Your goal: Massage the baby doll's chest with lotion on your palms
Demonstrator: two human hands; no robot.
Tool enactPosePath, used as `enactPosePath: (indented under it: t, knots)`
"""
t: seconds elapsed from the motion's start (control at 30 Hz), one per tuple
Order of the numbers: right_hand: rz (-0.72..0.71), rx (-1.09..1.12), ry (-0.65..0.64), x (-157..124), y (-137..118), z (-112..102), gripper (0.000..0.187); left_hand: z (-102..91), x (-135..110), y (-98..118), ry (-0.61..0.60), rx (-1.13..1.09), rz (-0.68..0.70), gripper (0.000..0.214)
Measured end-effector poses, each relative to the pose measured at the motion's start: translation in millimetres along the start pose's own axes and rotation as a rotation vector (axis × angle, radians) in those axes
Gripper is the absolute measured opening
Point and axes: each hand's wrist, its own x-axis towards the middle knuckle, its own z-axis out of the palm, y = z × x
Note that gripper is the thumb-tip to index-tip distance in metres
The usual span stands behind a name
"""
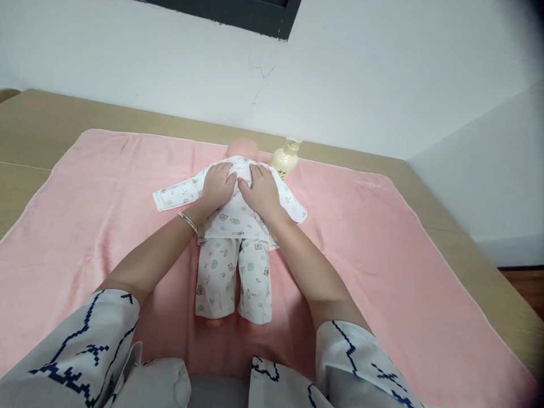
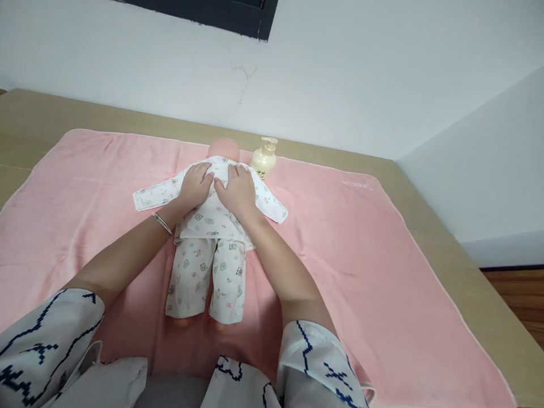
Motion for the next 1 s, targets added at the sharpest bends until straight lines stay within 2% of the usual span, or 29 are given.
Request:
enactPosePath:
  t: [0.13, 0.3, 0.4, 0.53, 0.63, 0.77, 0.9, 1.0]
  knots:
    - [-0.078, 0.015, -0.111, 4.8, 9.0, 0.1, 0.058, -1.4, 0.2, -4.1, -0.023, 0.023, 0.026, 0.047]
    - [-0.081, -0.035, -0.214, 6.0, 9.5, -2.5, 0.061, -2.8, -1.7, -1.1, -0.033, 0.029, 0.082, 0.046]
    - [-0.052, -0.073, -0.196, 0.6, -0.7, -6.2, 0.057, -3.6, -6.0, 2.4, 0.029, 0.001, 0.086, 0.042]
    - [0.059, -0.164, -0.117, -10.7, -19.4, -9.2, 0.053, -3.8, -14.0, 7.2, 0.174, 0.048, 0.063, 0.033]
    - [0.079, -0.160, -0.096, -12.8, -24.0, -9.3, 0.054, -3.8, -16.7, 9.4, 0.238, 0.069, 0.028, 0.029]
    - [0.097, -0.070, -0.091, -6.0, -13.9, -8.2, 0.056, -5.3, -14.8, 12.3, 0.193, 0.047, -0.032, 0.031]
    - [0.024, -0.034, -0.128, 2.3, 1.0, -3.0, 0.059, -6.6, -11.8, 14.4, 0.129, 0.085, -0.083, 0.035]
    - [-0.026, -0.026, -0.186, 5.6, 7.2, -0.3, 0.060, -4.9, -8.8, 10.6, 0.086, 0.082, -0.044, 0.040]
